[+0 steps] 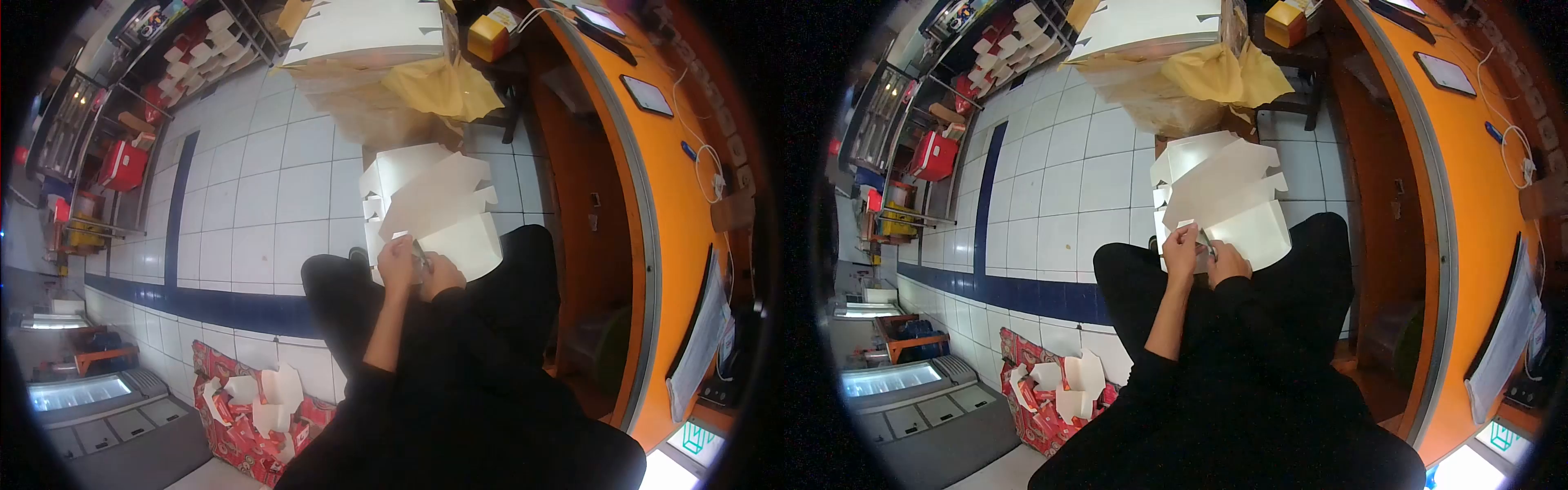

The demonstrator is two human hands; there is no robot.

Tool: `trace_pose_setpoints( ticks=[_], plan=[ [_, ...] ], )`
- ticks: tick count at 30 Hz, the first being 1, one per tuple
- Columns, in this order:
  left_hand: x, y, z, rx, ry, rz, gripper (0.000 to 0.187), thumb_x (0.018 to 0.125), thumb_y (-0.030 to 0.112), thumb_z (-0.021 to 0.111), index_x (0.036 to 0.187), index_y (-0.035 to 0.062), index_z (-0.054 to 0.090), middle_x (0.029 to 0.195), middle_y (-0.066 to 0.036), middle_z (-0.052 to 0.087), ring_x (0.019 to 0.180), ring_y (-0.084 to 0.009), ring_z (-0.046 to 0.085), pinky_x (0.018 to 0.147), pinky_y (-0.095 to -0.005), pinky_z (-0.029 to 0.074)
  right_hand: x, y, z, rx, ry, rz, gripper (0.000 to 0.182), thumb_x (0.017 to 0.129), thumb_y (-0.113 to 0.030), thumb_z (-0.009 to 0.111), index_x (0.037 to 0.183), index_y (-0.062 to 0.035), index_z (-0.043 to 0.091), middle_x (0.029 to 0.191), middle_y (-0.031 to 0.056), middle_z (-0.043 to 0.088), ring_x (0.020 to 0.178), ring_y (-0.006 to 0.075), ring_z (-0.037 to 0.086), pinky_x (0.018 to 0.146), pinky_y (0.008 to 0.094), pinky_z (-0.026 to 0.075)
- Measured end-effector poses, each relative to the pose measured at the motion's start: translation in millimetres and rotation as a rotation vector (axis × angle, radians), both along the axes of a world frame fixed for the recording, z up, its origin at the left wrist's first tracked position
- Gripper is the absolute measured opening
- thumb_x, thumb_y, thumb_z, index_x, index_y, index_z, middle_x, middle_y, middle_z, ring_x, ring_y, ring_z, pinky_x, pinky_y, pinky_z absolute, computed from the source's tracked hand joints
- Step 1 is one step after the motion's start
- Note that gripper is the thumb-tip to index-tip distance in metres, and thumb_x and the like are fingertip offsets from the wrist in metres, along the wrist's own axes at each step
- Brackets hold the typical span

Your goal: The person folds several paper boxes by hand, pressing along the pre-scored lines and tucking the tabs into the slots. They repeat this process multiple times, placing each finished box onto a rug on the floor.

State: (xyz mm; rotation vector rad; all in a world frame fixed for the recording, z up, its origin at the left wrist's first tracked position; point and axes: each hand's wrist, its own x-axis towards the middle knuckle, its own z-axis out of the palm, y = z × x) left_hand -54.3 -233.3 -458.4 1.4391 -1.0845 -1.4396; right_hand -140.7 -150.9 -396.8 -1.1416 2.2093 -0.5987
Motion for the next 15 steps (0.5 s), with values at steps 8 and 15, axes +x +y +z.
trace_pose_setpoints(
  ticks=[8, 15],
  plan=[
    [-3.2, 17.6, 18.0, -0.073, -0.134, -0.010, 0.029, 0.094, 0.023, 0.072, 0.101, -0.0045, 0.068, 0.084, -0.008, 0.069, 0.074, -0.0136, 0.065, 0.067, -0.0269, 0.054, -0.1, -6.0, -8.7, -0.093, -0.053, -0.047, 0.033, 0.094, -0.031, 0.057, 0.120, -0.0137, 0.068, 0.109, 0.0181, 0.069, 0.102, 0.0403, 0.065, 0.087, 0.0510, 0.050],
    [7.3, 27.6, 38.3, -0.235, -0.242, -0.043, 0.028, 0.094, 0.023, 0.073, 0.096, -0.0047, 0.067, 0.085, -0.010, 0.070, 0.075, -0.0135, 0.064, 0.067, -0.0282, 0.051, 6.1, -16.6, -2.4, -0.155, -0.109, 0.039, 0.032, 0.097, -0.026, 0.055, 0.125, -0.0133, 0.066, 0.108, 0.0201, 0.069, 0.100, 0.0410, 0.064, 0.086, 0.0503, 0.050]
  ],
)
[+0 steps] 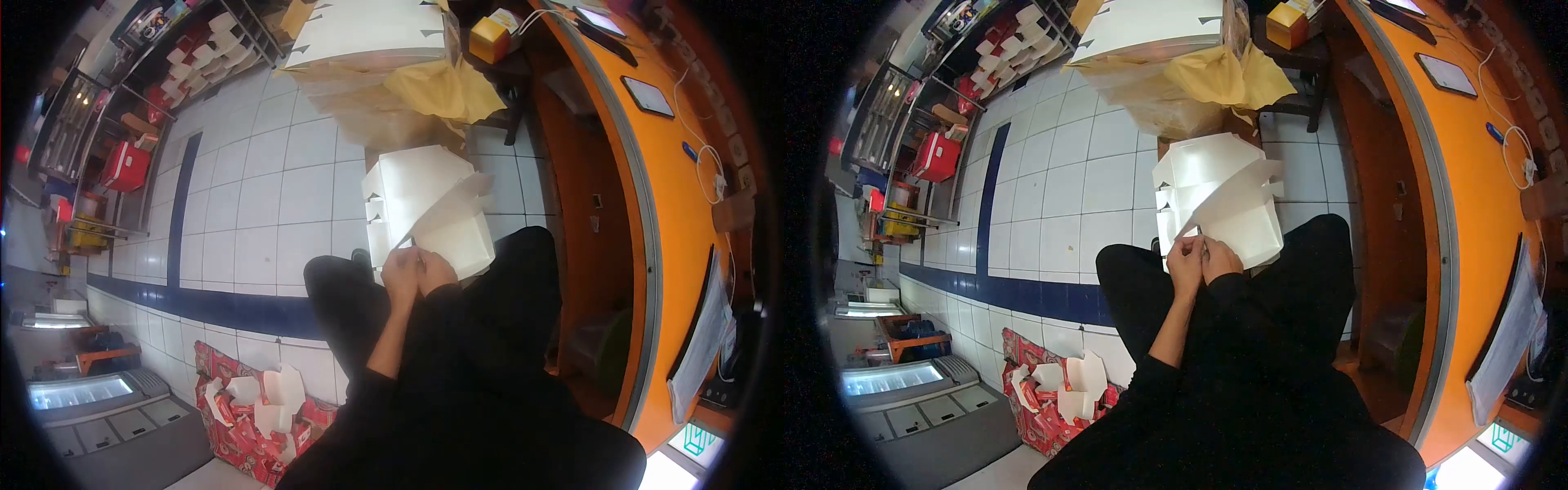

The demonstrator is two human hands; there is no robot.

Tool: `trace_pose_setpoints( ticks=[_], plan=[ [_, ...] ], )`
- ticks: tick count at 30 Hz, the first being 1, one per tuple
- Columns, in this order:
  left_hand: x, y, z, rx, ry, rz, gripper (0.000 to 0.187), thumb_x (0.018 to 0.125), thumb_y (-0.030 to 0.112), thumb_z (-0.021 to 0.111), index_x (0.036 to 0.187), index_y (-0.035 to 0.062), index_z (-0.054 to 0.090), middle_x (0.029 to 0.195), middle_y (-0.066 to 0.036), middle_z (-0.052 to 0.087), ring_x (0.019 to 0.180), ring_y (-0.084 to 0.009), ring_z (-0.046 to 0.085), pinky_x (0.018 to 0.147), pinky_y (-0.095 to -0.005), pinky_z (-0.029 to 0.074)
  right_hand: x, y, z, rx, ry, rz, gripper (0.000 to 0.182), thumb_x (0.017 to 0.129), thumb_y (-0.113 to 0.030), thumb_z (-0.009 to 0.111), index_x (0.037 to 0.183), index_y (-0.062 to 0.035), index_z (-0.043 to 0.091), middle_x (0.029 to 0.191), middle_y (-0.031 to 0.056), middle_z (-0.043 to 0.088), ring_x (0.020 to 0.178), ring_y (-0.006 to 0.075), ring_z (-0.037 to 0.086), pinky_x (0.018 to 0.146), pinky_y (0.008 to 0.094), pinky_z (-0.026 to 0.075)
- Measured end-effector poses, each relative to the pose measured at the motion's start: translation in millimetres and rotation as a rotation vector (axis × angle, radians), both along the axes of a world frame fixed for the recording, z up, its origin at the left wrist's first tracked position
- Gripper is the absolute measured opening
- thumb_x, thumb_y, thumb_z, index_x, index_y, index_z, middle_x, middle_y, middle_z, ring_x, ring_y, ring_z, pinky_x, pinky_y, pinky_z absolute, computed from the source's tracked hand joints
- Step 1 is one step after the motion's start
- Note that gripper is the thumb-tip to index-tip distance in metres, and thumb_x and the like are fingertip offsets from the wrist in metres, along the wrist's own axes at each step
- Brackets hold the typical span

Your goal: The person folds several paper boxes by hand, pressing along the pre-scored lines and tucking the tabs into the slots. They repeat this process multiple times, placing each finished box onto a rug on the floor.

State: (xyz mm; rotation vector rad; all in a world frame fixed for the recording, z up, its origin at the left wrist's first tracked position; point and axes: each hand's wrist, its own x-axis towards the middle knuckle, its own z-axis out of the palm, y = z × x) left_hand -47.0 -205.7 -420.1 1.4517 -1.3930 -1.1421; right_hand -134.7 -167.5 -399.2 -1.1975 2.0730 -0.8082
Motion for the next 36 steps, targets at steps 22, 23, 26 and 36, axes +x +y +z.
trace_pose_setpoints(
  ticks=[22, 23, 26, 36],
  plan=[
    [-47.7, 13.6, 43.8, 0.030, -0.336, -0.530, 0.044, 0.086, 0.042, 0.073, 0.102, 0.0009, 0.066, 0.084, -0.018, 0.071, 0.081, -0.0369, 0.069, 0.075, -0.0444, 0.054, -130.4, -8.6, -12.3, -0.027, 0.003, -0.307, 0.033, 0.090, -0.038, 0.066, 0.095, -0.0052, 0.069, 0.084, 0.0138, 0.072, 0.081, 0.0296, 0.070, 0.077, 0.0386, 0.053],
    [-57.6, 16.5, 41.0, 0.032, -0.310, -0.518, 0.041, 0.087, 0.040, 0.072, 0.100, 0.0002, 0.068, 0.081, -0.018, 0.071, 0.077, -0.0337, 0.070, 0.072, -0.0423, 0.055, -129.2, -8.1, -11.8, -0.019, -0.001, -0.289, 0.032, 0.089, -0.037, 0.066, 0.093, -0.0052, 0.069, 0.082, 0.0129, 0.072, 0.080, 0.0281, 0.070, 0.075, 0.0387, 0.053],
    [-70.6, 14.2, 17.9, 0.011, -0.294, -0.471, 0.037, 0.089, 0.035, 0.070, 0.094, -0.0012, 0.071, 0.076, -0.017, 0.072, 0.073, -0.0305, 0.072, 0.070, -0.0402, 0.055, -128.1, -4.2, -9.0, -0.005, 0.015, -0.268, 0.029, 0.088, -0.034, 0.066, 0.089, -0.0054, 0.068, 0.079, 0.0113, 0.072, 0.078, 0.0268, 0.071, 0.072, 0.0396, 0.054],
    [-60.1, -7.3, 0.6, 0.337, -0.035, -0.385, 0.031, 0.091, 0.029, 0.065, 0.086, -0.0001, 0.074, 0.066, -0.015, 0.068, 0.066, -0.0256, 0.072, 0.063, -0.0373, 0.054, -94.6, -1.7, 4.4, -0.039, 0.137, -0.092, 0.017, 0.085, -0.023, 0.067, 0.084, -0.0061, 0.064, 0.076, 0.0174, 0.068, 0.078, 0.0401, 0.067, 0.070, 0.0476, 0.053]
  ],
)
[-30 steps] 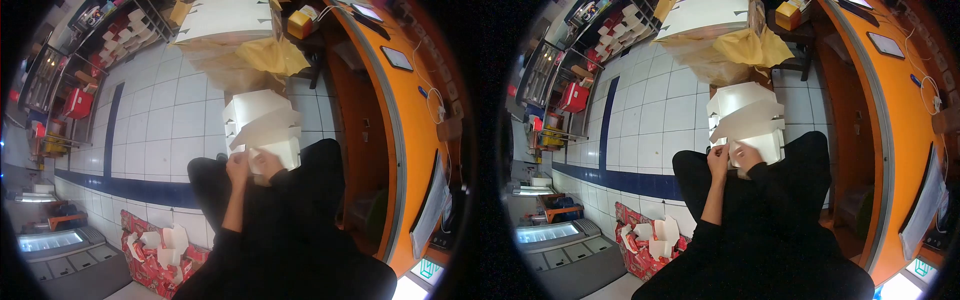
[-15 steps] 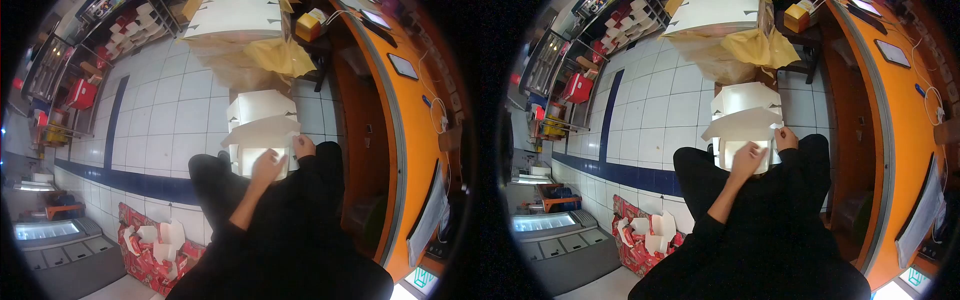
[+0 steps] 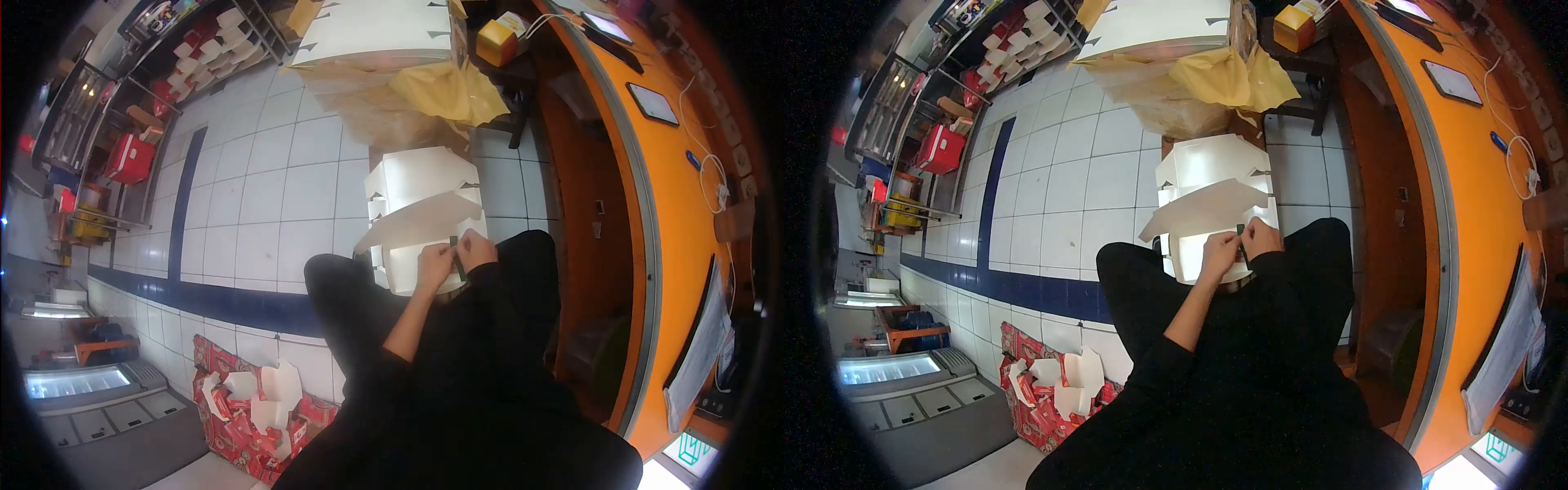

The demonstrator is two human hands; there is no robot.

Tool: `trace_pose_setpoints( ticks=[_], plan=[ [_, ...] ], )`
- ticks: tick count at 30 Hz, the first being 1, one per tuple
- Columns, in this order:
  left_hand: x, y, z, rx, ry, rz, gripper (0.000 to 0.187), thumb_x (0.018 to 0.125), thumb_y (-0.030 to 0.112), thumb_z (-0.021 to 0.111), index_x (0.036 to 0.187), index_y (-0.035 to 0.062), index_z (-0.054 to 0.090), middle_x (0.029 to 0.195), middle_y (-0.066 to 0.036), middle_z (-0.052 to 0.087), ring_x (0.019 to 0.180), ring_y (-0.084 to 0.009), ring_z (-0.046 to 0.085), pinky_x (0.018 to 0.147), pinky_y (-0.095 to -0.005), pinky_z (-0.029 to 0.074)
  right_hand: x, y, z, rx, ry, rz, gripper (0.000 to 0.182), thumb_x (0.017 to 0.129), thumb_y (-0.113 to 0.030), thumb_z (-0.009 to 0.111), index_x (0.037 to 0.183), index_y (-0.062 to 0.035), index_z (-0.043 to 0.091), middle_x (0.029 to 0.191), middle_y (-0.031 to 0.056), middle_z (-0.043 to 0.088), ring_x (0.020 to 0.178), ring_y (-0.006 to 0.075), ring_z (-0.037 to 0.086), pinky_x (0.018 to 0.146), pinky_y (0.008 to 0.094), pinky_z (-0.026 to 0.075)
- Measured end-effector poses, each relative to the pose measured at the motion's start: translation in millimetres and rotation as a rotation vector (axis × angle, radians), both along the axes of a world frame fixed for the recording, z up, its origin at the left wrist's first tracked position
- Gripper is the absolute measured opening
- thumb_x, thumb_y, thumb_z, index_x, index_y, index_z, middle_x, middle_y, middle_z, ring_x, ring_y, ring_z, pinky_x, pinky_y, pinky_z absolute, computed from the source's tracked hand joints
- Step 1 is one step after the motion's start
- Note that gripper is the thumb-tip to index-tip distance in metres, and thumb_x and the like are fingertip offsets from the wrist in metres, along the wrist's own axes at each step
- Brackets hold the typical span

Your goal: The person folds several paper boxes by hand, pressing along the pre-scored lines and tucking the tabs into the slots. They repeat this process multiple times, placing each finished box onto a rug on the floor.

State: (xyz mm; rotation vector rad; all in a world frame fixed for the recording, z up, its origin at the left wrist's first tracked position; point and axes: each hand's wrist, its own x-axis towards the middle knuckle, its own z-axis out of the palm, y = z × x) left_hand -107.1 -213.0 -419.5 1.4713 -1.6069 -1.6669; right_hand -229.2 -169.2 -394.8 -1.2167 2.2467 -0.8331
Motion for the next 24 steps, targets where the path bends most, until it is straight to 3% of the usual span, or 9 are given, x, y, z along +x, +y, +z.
trace_pose_setpoints(
  ticks=[3, 6, 8, 10, 14, 18, 21, 23, 24],
  plan=[
    [-1.0, -2.5, -18.4, -0.010, 0.043, 0.008, 0.031, 0.092, 0.028, 0.064, 0.085, -0.0007, 0.074, 0.067, -0.015, 0.069, 0.065, -0.0250, 0.072, 0.063, -0.0370, 0.054, 2.2, 1.9, -8.7, -0.010, 0.286, 0.102, 0.019, 0.084, -0.023, 0.067, 0.083, -0.0052, 0.063, 0.078, 0.0192, 0.067, 0.080, 0.0418, 0.065, 0.071, 0.0490, 0.052],
    [5.3, -4.3, -9.0, 0.071, 0.126, 0.030, 0.026, 0.094, 0.021, 0.064, 0.092, -0.0027, 0.075, 0.071, -0.010, 0.070, 0.061, -0.0166, 0.069, 0.059, -0.0303, 0.056, 2.8, 7.0, -11.0, 0.086, 0.182, 0.102, 0.023, 0.085, -0.028, 0.069, 0.084, -0.0054, 0.064, 0.081, 0.0213, 0.067, 0.081, 0.0418, 0.064, 0.073, 0.0490, 0.051],
    [10.6, -1.4, -3.9, -0.282, -0.052, 0.027, 0.026, 0.093, 0.025, 0.067, 0.093, -0.0005, 0.073, 0.080, -0.013, 0.070, 0.069, -0.0234, 0.069, 0.066, -0.0360, 0.055, 0.1, 7.6, -8.5, 0.087, 0.079, 0.072, 0.027, 0.086, -0.032, 0.070, 0.086, -0.0055, 0.065, 0.083, 0.0214, 0.067, 0.082, 0.0407, 0.065, 0.074, 0.0477, 0.052],
    [30.4, 9.0, 59.8, -0.510, -0.322, 0.131, 0.034, 0.086, 0.034, 0.073, 0.101, 0.0039, 0.068, 0.096, -0.015, 0.068, 0.095, -0.0346, 0.065, 0.085, -0.0465, 0.051, -4.5, 16.0, -4.5, 0.104, -0.031, 0.036, 0.031, 0.087, -0.036, 0.070, 0.087, -0.0055, 0.066, 0.085, 0.0215, 0.068, 0.083, 0.0397, 0.066, 0.076, 0.0464, 0.052],
    [91.3, 8.9, 78.1, -0.653, -0.644, 0.298, 0.043, 0.083, 0.034, 0.078, 0.102, 0.0002, 0.058, 0.096, -0.015, 0.059, 0.101, -0.0369, 0.062, 0.081, -0.0482, 0.051, -13.3, 29.4, 0.0, 0.027, -0.174, -0.300, 0.043, 0.091, -0.044, 0.069, 0.091, -0.0017, 0.067, 0.084, 0.0157, 0.071, 0.080, 0.0284, 0.070, 0.075, 0.0391, 0.053],
    [130.0, -15.1, 59.9, -0.346, -0.789, 0.118, 0.028, 0.089, 0.029, 0.068, 0.097, 0.0021, 0.065, 0.092, -0.020, 0.070, 0.091, -0.0430, 0.067, 0.079, -0.0526, 0.052, -32.9, 34.0, -30.2, 0.076, -0.336, -0.371, 0.040, 0.091, -0.043, 0.069, 0.094, -0.0024, 0.067, 0.086, 0.0136, 0.071, 0.082, 0.0277, 0.070, 0.076, 0.0384, 0.053],
    [191.2, -30.5, 67.9, -0.708, -0.671, 0.321, 0.025, 0.093, 0.025, 0.058, 0.104, 0.0039, 0.068, 0.089, -0.023, 0.070, 0.084, -0.0454, 0.067, 0.074, -0.0538, 0.052, -35.8, 34.9, -33.3, 0.097, -0.318, -0.382, 0.039, 0.091, -0.041, 0.069, 0.095, -0.0030, 0.067, 0.087, 0.0136, 0.071, 0.083, 0.0279, 0.070, 0.076, 0.0387, 0.053],
    [248.6, -24.4, 117.0, -0.638, -0.705, 0.550, 0.022, 0.090, 0.018, 0.060, 0.101, -0.0002, 0.066, 0.090, -0.023, 0.069, 0.081, -0.0406, 0.067, 0.072, -0.0482, 0.052, -38.2, 31.9, -45.7, 0.057, -0.343, -0.379, 0.037, 0.091, -0.040, 0.069, 0.097, -0.0032, 0.066, 0.087, 0.0139, 0.071, 0.083, 0.0286, 0.070, 0.077, 0.0393, 0.053],
    [311.9, -22.9, 103.2, -0.698, -0.769, 0.628, 0.022, 0.087, 0.016, 0.063, 0.100, -0.0012, 0.065, 0.091, -0.023, 0.068, 0.081, -0.0391, 0.067, 0.072, -0.0465, 0.051, -37.6, 29.0, -45.3, 0.057, -0.355, -0.373, 0.037, 0.091, -0.040, 0.069, 0.097, -0.0032, 0.066, 0.087, 0.0139, 0.071, 0.083, 0.0286, 0.070, 0.077, 0.0393, 0.053]
  ],
)
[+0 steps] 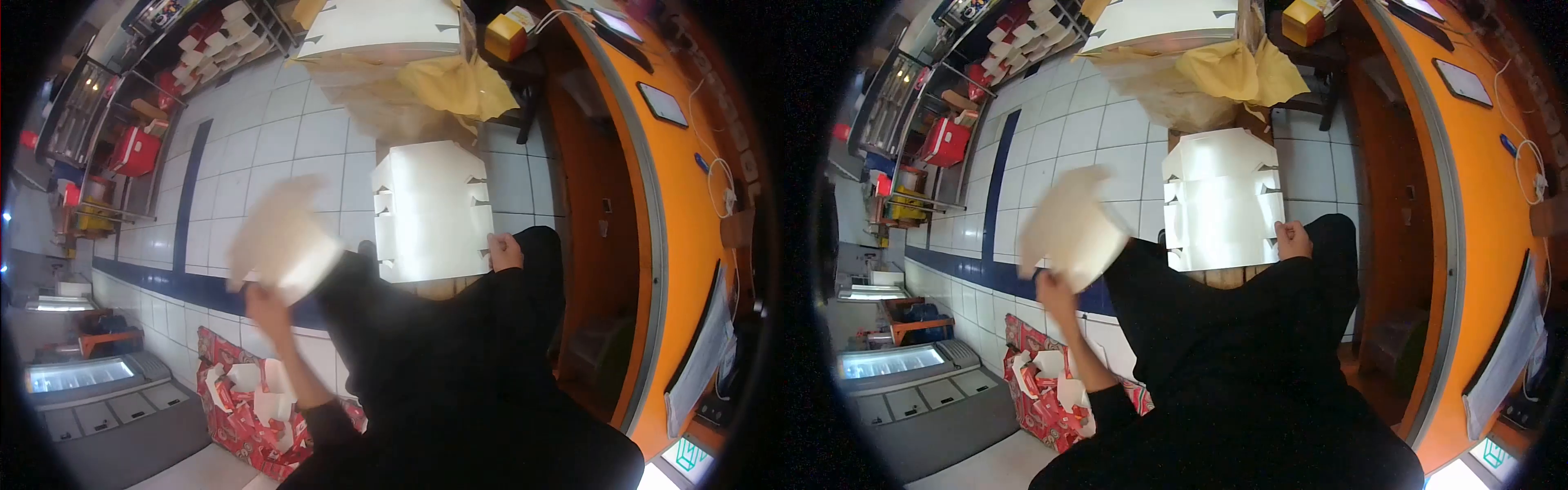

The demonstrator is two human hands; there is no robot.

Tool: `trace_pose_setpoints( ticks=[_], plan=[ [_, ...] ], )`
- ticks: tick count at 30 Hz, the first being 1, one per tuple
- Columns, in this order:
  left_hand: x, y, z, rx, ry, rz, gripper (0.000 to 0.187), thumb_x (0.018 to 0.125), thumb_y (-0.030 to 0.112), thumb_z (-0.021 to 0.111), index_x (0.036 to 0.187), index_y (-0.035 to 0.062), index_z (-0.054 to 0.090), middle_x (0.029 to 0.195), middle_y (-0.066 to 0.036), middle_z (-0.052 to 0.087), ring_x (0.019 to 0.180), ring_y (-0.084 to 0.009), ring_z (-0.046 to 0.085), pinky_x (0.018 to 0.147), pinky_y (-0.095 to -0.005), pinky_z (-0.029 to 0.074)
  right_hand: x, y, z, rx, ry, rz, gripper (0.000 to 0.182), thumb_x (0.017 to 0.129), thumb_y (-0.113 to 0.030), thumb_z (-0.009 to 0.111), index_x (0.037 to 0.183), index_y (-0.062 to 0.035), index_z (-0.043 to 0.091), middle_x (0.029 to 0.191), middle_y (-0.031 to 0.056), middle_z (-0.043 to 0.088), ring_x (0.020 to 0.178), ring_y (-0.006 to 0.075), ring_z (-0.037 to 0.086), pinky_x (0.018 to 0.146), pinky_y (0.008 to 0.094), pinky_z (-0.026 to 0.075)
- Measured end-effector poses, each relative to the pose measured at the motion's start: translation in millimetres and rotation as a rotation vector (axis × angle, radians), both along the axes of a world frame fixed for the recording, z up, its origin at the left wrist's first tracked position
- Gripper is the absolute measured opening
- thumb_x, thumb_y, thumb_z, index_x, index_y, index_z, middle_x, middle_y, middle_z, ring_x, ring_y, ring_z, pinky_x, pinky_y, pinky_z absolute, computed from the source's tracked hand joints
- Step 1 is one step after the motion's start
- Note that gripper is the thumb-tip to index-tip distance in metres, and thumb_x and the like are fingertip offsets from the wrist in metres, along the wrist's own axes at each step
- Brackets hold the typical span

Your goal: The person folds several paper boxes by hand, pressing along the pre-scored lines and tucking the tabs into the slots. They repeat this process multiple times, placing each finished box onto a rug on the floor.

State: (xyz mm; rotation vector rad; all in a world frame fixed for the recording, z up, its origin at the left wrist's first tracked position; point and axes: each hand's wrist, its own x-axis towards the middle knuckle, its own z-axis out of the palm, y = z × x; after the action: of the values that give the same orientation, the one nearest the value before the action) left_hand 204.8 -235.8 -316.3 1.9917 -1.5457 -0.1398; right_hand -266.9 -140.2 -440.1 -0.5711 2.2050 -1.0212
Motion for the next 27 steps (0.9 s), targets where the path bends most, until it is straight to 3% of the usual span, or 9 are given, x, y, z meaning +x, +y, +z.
trace_pose_setpoints(
  ticks=[3, 5, 7, 10, 13, 15, 19, 22, 27],
  plan=[
    [131.4, 75.5, 10.6, -0.049, -0.267, 0.366, 0.039, 0.089, 0.023, 0.058, 0.112, -0.0084, 0.063, 0.111, -0.030, 0.066, 0.103, -0.0442, 0.063, 0.092, -0.0511, 0.047, 3.0, -3.9, 6.1, 0.015, 0.018, -0.026, 0.034, 0.089, -0.036, 0.071, 0.097, -0.0037, 0.066, 0.081, 0.0138, 0.070, 0.080, 0.0305, 0.069, 0.076, 0.0402, 0.054],
    [184.8, 138.4, 33.4, 0.542, -0.201, 0.648, 0.062, 0.094, 0.040, 0.054, 0.131, -0.0096, 0.057, 0.123, -0.032, 0.063, 0.116, -0.0445, 0.061, 0.100, -0.0470, 0.048, 6.5, -6.9, 9.8, 0.006, 0.103, -0.018, 0.033, 0.088, -0.035, 0.072, 0.100, -0.0047, 0.066, 0.083, 0.0134, 0.069, 0.081, 0.0309, 0.069, 0.076, 0.0405, 0.053],
    [195.4, 181.9, 36.5, 0.756, -0.284, 0.918, 0.071, 0.095, 0.059, 0.050, 0.127, -0.0037, 0.062, 0.117, -0.027, 0.067, 0.112, -0.0402, 0.064, 0.098, -0.0478, 0.050, 7.3, -6.9, 11.0, 0.033, 0.224, 0.026, 0.034, 0.087, -0.031, 0.073, 0.108, -0.0064, 0.063, 0.102, 0.0153, 0.068, 0.095, 0.0337, 0.066, 0.083, 0.0432, 0.052],
    [181.2, 194.8, 3.1, 0.709, -0.532, 0.965, 0.062, 0.097, 0.055, 0.049, 0.116, -0.0009, 0.066, 0.116, -0.025, 0.067, 0.109, -0.0394, 0.066, 0.092, -0.0500, 0.053, 14.0, -7.8, 19.3, 0.124, 0.415, 0.061, 0.042, 0.086, -0.031, 0.073, 0.118, -0.0064, 0.062, 0.118, 0.0185, 0.063, 0.111, 0.0365, 0.061, 0.092, 0.0452, 0.051],
    [179.1, 156.5, -73.8, 0.350, -0.638, 0.187, 0.040, 0.100, 0.038, 0.052, 0.106, 0.0001, 0.064, 0.108, -0.021, 0.068, 0.099, -0.0419, 0.066, 0.088, -0.0474, 0.053, 15.3, -8.3, 2.4, 0.210, 0.467, 0.183, 0.053, 0.085, -0.031, 0.073, 0.130, -0.0063, 0.059, 0.121, 0.0205, 0.059, 0.117, 0.0385, 0.057, 0.098, 0.0466, 0.049],
    [58.3, 89.8, -47.3, -0.042, -0.034, 0.067, 0.033, 0.094, 0.020, 0.058, 0.116, -0.0039, 0.063, 0.105, -0.021, 0.067, 0.098, -0.0377, 0.064, 0.087, -0.0462, 0.050, 16.6, -8.2, 5.1, 0.228, 0.471, 0.199, 0.058, 0.085, -0.031, 0.073, 0.134, -0.0070, 0.056, 0.122, 0.0202, 0.059, 0.117, 0.0390, 0.057, 0.098, 0.0463, 0.050],
    [-106.9, 7.4, -28.9, 0.144, 0.140, -0.182, 0.037, 0.098, 0.028, 0.058, 0.117, -0.0039, 0.064, 0.116, -0.023, 0.066, 0.111, -0.0392, 0.062, 0.099, -0.0444, 0.047, 20.9, -4.1, 7.0, 0.206, 0.462, 0.178, 0.063, 0.083, -0.033, 0.075, 0.137, -0.0074, 0.053, 0.124, 0.0195, 0.058, 0.115, 0.0392, 0.059, 0.097, 0.0463, 0.050],
    [-156.7, -17.3, -93.4, 0.147, 0.042, -0.404, 0.052, 0.094, 0.032, 0.062, 0.127, -0.0076, 0.059, 0.112, -0.026, 0.067, 0.107, -0.0395, 0.064, 0.095, -0.0458, 0.050, 22.7, -6.1, 12.1, 0.187, 0.439, 0.142, 0.061, 0.082, -0.033, 0.078, 0.133, -0.0085, 0.054, 0.121, 0.0189, 0.058, 0.113, 0.0385, 0.059, 0.096, 0.0467, 0.050],
    [-198.9, -11.2, -96.3, 0.385, 0.144, -0.436, 0.052, 0.092, 0.029, 0.062, 0.129, -0.0067, 0.058, 0.116, -0.027, 0.064, 0.109, -0.0433, 0.062, 0.095, -0.0475, 0.049, 15.0, -5.1, 0.3, 0.128, 0.382, 0.085, 0.056, 0.080, -0.028, 0.080, 0.128, -0.0120, 0.057, 0.115, 0.0166, 0.060, 0.108, 0.0367, 0.061, 0.091, 0.0458, 0.051]
  ],
)
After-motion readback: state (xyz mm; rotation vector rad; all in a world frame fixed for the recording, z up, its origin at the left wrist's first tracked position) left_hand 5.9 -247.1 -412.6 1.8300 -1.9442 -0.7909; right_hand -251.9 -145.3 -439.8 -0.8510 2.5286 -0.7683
